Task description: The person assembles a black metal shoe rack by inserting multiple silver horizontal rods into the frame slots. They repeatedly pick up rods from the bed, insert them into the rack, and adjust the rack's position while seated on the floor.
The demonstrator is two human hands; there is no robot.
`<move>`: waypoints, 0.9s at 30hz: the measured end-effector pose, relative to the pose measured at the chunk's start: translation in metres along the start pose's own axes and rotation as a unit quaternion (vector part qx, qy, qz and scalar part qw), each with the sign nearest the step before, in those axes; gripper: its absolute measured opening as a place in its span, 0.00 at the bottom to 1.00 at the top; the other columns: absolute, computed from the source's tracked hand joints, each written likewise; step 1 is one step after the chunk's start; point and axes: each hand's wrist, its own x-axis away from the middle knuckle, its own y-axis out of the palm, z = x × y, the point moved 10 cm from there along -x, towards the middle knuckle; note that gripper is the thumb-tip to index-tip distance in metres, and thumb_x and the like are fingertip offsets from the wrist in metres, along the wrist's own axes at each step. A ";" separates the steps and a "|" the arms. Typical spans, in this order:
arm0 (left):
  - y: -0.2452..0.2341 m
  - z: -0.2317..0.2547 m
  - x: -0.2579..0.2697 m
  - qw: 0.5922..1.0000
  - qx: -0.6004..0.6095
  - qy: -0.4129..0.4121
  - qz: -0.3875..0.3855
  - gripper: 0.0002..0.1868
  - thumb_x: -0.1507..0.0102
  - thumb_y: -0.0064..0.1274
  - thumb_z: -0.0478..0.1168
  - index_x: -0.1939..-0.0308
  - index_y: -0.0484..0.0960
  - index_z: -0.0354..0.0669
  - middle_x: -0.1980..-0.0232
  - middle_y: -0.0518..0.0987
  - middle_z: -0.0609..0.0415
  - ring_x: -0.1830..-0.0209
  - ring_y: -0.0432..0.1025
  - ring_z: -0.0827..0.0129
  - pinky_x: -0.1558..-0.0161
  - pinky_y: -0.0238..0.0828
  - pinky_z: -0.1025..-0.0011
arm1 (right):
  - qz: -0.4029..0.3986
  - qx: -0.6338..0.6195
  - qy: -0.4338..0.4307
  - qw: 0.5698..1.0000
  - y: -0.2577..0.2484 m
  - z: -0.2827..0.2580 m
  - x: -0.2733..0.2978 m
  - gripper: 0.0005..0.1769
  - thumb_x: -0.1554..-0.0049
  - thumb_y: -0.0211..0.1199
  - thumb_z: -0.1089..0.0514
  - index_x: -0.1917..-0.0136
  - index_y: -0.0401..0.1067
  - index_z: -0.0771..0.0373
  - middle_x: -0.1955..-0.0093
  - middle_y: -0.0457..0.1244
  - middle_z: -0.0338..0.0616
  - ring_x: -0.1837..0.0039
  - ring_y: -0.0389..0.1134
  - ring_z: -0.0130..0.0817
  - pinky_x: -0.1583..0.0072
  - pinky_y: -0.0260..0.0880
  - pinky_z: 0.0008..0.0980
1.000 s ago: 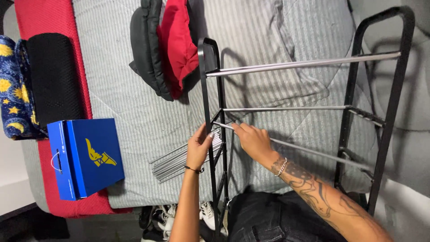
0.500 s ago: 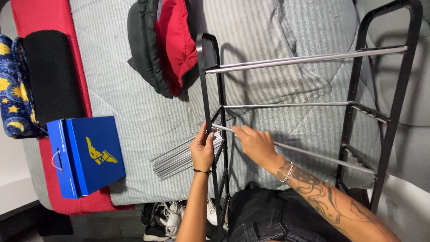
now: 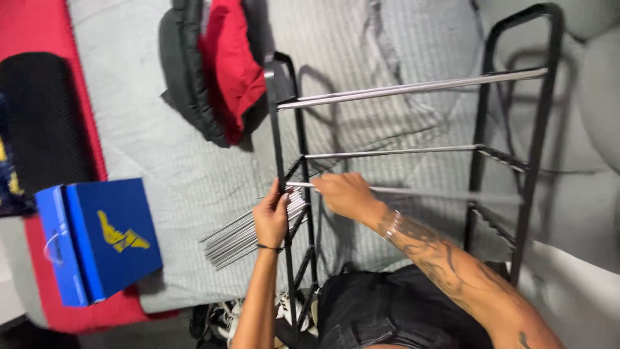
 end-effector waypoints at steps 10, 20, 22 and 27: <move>-0.009 0.013 -0.009 0.993 -0.086 0.067 -0.038 0.30 0.36 0.53 0.33 0.29 0.70 0.34 0.31 0.75 0.41 0.35 0.72 0.58 0.38 0.67 0.61 | 0.073 0.006 -0.006 0.997 -0.019 -0.017 0.001 0.11 0.43 0.61 0.51 0.47 0.74 0.54 0.57 0.67 0.41 0.53 0.71 0.44 0.54 0.67 0.49; 0.240 0.203 0.067 0.879 -0.287 0.351 -0.146 0.13 0.42 0.57 0.34 0.54 0.80 0.49 0.33 0.75 0.44 0.32 0.66 0.47 0.30 0.57 0.46 | 0.457 -0.087 0.205 0.861 -0.212 0.099 0.210 0.24 0.47 0.64 0.70 0.36 0.69 0.67 0.38 0.64 0.58 0.33 0.67 0.51 0.31 0.66 0.42; 0.314 0.205 0.087 0.875 -0.212 0.375 -0.221 0.17 0.37 0.53 0.37 0.44 0.79 0.47 0.36 0.76 0.49 0.33 0.69 0.52 0.31 0.57 0.45 | 0.405 0.072 0.280 0.867 -0.229 0.114 0.241 0.35 0.50 0.70 0.67 0.30 0.65 0.72 0.36 0.61 0.66 0.34 0.62 0.58 0.33 0.62 0.45; 0.393 0.203 0.105 0.839 -0.271 0.391 -0.263 0.17 0.35 0.47 0.39 0.42 0.78 0.51 0.51 0.79 0.55 0.52 0.76 0.59 0.50 0.71 0.52 | 0.358 -0.092 0.330 0.869 -0.193 0.180 0.270 0.33 0.45 0.61 0.72 0.26 0.63 0.68 0.34 0.64 0.58 0.35 0.68 0.49 0.37 0.68 0.39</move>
